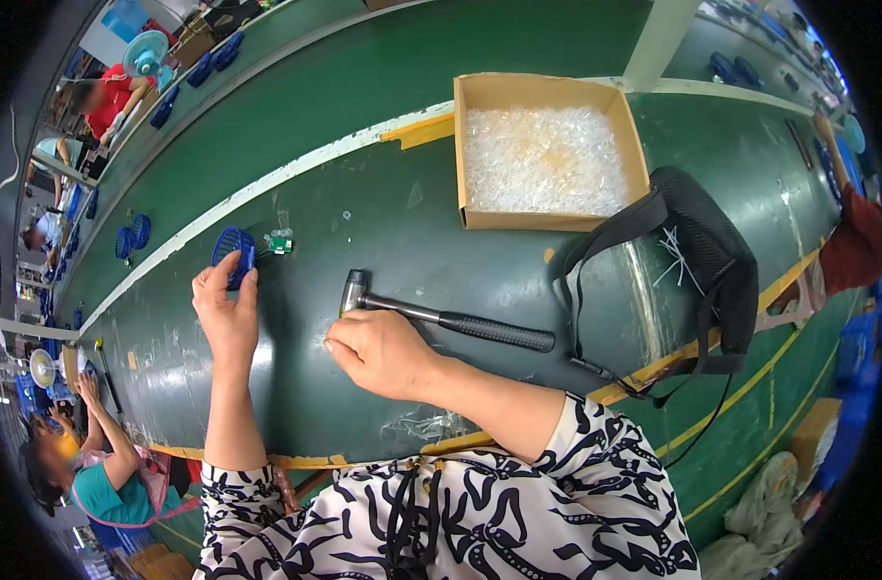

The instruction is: Assembling portable mini fans on an electronics production line using a mallet.

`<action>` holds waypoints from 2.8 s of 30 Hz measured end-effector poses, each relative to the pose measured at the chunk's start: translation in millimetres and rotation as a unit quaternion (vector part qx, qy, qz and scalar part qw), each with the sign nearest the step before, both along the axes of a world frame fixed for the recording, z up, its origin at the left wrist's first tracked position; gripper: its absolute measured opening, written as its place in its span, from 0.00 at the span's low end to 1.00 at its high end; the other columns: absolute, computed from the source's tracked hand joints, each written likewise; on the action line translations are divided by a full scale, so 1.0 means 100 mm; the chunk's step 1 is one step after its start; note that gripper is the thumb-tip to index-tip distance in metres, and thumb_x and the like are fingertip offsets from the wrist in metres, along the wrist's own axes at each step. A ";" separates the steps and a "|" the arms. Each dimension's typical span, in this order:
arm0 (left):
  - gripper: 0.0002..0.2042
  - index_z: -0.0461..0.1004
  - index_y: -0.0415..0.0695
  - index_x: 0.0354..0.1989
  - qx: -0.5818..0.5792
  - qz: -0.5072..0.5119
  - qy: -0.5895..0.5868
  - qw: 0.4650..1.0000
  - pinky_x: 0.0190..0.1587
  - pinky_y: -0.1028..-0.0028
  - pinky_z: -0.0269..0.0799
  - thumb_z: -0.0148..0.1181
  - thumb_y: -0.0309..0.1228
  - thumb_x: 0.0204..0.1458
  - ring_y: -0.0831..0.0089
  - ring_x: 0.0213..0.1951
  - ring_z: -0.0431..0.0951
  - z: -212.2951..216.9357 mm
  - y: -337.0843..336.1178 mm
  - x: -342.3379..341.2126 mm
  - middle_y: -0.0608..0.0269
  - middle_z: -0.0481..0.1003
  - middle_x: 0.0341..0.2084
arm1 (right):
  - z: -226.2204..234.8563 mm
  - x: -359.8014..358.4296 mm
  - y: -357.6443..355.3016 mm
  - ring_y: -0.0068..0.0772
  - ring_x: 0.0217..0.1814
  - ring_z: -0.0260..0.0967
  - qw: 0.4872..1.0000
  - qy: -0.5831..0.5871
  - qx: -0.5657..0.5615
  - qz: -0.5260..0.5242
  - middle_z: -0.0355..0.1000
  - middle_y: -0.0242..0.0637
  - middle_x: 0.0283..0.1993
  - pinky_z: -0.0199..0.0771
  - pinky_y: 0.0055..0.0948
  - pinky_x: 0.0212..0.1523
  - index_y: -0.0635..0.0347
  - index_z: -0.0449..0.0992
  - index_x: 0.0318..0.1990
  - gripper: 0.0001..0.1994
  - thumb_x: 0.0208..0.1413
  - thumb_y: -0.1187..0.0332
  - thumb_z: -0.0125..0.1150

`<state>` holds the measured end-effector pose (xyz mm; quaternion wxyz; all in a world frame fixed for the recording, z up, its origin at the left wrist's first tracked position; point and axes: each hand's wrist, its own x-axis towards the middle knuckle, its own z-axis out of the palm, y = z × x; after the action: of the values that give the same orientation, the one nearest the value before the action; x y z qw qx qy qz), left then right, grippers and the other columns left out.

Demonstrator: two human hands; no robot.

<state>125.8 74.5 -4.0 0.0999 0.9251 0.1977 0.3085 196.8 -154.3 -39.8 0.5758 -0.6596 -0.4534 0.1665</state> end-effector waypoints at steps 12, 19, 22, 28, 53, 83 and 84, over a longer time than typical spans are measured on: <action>0.15 0.79 0.39 0.48 -0.115 0.014 0.021 0.993 0.37 0.70 0.73 0.67 0.24 0.50 0.69 0.31 0.74 -0.03 0.13 0.01 0.54 0.80 0.35 | 0.01 0.03 0.00 0.41 0.30 0.72 1.000 -0.005 0.000 0.010 0.73 0.40 0.28 0.72 0.36 0.33 0.64 0.79 0.36 0.05 0.58 0.72 0.59; 0.15 0.79 0.35 0.48 -0.057 -0.019 0.050 0.997 0.33 0.74 0.74 0.66 0.23 0.51 0.73 0.27 0.76 -0.15 0.30 -0.06 0.52 0.81 0.34 | 0.06 0.02 0.02 0.47 0.31 0.72 1.000 0.017 -0.006 0.008 0.72 0.43 0.29 0.72 0.41 0.33 0.64 0.76 0.33 0.06 0.59 0.70 0.58; 0.13 0.79 0.33 0.46 -0.087 0.005 0.003 0.996 0.32 0.76 0.74 0.65 0.22 0.53 0.78 0.26 0.77 -0.14 0.34 -0.02 0.55 0.82 0.31 | 0.07 0.02 0.01 0.47 0.30 0.72 1.000 0.014 -0.009 0.006 0.73 0.43 0.29 0.71 0.41 0.33 0.64 0.77 0.33 0.06 0.59 0.71 0.58; 0.11 0.78 0.33 0.48 -0.326 0.014 -0.119 0.938 0.37 0.80 0.73 0.60 0.20 0.57 0.83 0.33 0.77 -0.02 0.42 0.08 0.64 0.81 0.34 | 0.07 0.01 0.00 0.39 0.26 0.70 1.000 0.019 -0.017 0.004 0.71 0.41 0.26 0.69 0.34 0.29 0.65 0.79 0.36 0.05 0.58 0.73 0.61; 0.33 0.66 0.35 0.63 0.003 0.021 0.134 0.991 0.71 0.50 0.47 0.50 0.54 0.62 0.50 0.71 0.56 -0.41 0.33 0.85 0.46 0.61 0.68 | 0.15 0.02 0.01 0.42 0.29 0.73 0.998 0.042 -0.049 0.012 0.73 0.43 0.28 0.72 0.35 0.32 0.65 0.78 0.36 0.04 0.58 0.74 0.59; 0.30 0.67 0.31 0.59 -0.090 -0.002 0.034 0.995 0.71 0.54 0.51 0.62 0.44 0.56 0.46 0.68 0.60 -0.41 -0.20 0.44 0.37 0.65 0.63 | 0.14 -0.02 0.04 0.34 0.24 0.70 0.999 -0.004 -0.040 0.000 0.72 0.42 0.26 0.68 0.32 0.28 0.67 0.79 0.35 0.04 0.57 0.75 0.61; 0.30 0.67 0.31 0.59 -0.090 -0.023 0.032 0.995 0.70 0.54 0.52 0.63 0.43 0.56 0.46 0.67 0.61 -0.39 -0.21 0.43 0.37 0.65 0.62 | 0.14 -0.01 0.03 0.34 0.24 0.70 0.999 -0.007 -0.041 -0.002 0.72 0.42 0.26 0.68 0.31 0.27 0.68 0.79 0.35 0.04 0.57 0.75 0.61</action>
<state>168.7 54.0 -43.4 0.1838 0.9258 0.2068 0.2577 195.5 -150.8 -25.7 0.5455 -0.6844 -0.4494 0.1792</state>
